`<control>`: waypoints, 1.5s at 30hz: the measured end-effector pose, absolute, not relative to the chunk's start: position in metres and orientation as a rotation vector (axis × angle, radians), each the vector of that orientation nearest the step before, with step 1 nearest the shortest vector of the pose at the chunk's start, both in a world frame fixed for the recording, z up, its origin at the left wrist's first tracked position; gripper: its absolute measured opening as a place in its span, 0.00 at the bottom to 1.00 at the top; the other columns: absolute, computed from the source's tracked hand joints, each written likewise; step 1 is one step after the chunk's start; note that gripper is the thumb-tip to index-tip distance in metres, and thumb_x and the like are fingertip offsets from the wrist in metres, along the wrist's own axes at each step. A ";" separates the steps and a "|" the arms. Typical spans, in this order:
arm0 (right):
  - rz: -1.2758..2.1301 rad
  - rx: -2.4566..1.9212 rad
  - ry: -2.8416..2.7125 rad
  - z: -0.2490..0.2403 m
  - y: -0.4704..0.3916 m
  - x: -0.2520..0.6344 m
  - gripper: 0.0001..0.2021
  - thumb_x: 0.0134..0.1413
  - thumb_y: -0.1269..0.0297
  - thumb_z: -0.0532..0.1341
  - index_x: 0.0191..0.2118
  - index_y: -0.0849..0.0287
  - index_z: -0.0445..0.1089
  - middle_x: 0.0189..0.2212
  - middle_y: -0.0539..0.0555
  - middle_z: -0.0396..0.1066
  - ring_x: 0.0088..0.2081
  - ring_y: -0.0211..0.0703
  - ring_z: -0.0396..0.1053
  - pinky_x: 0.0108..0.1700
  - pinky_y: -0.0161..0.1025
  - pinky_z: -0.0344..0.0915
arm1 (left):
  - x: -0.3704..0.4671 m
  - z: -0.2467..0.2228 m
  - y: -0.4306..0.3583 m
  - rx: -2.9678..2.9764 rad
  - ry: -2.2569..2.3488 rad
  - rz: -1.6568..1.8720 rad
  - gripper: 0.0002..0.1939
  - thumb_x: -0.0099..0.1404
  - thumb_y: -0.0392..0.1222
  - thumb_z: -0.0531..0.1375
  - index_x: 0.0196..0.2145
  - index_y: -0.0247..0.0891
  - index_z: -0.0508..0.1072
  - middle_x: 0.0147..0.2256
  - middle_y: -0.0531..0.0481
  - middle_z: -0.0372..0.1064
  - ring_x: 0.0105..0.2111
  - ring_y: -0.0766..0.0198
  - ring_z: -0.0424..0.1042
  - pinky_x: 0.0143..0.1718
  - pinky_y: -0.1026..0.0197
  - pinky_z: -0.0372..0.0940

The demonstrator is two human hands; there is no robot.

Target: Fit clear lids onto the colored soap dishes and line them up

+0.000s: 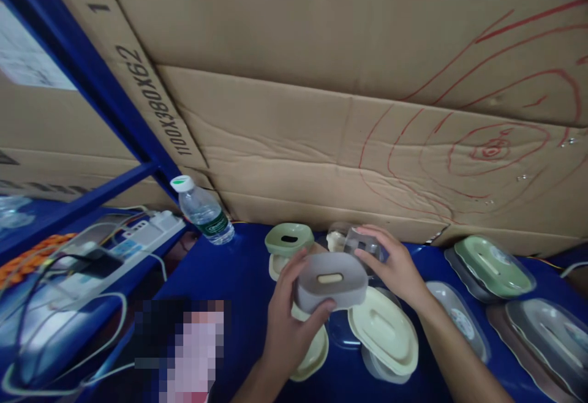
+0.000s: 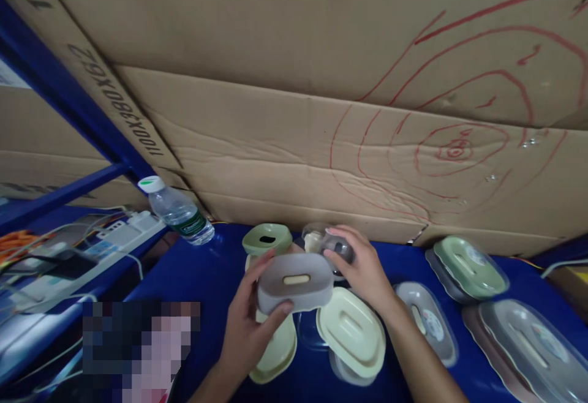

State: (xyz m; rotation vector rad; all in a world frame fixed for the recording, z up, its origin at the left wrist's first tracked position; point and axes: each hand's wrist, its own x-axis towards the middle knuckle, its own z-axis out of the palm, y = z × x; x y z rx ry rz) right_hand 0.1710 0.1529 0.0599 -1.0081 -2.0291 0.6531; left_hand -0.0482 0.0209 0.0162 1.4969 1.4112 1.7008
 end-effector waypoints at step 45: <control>0.097 -0.878 -2.430 0.081 0.149 0.105 0.17 0.72 0.61 0.59 0.60 0.63 0.73 0.66 0.66 0.67 0.68 0.62 0.63 0.73 0.66 0.52 | -0.144 -0.039 0.007 1.864 2.293 1.214 0.22 0.72 0.59 0.57 0.52 0.40 0.75 0.59 0.33 0.68 0.61 0.38 0.69 0.60 0.33 0.67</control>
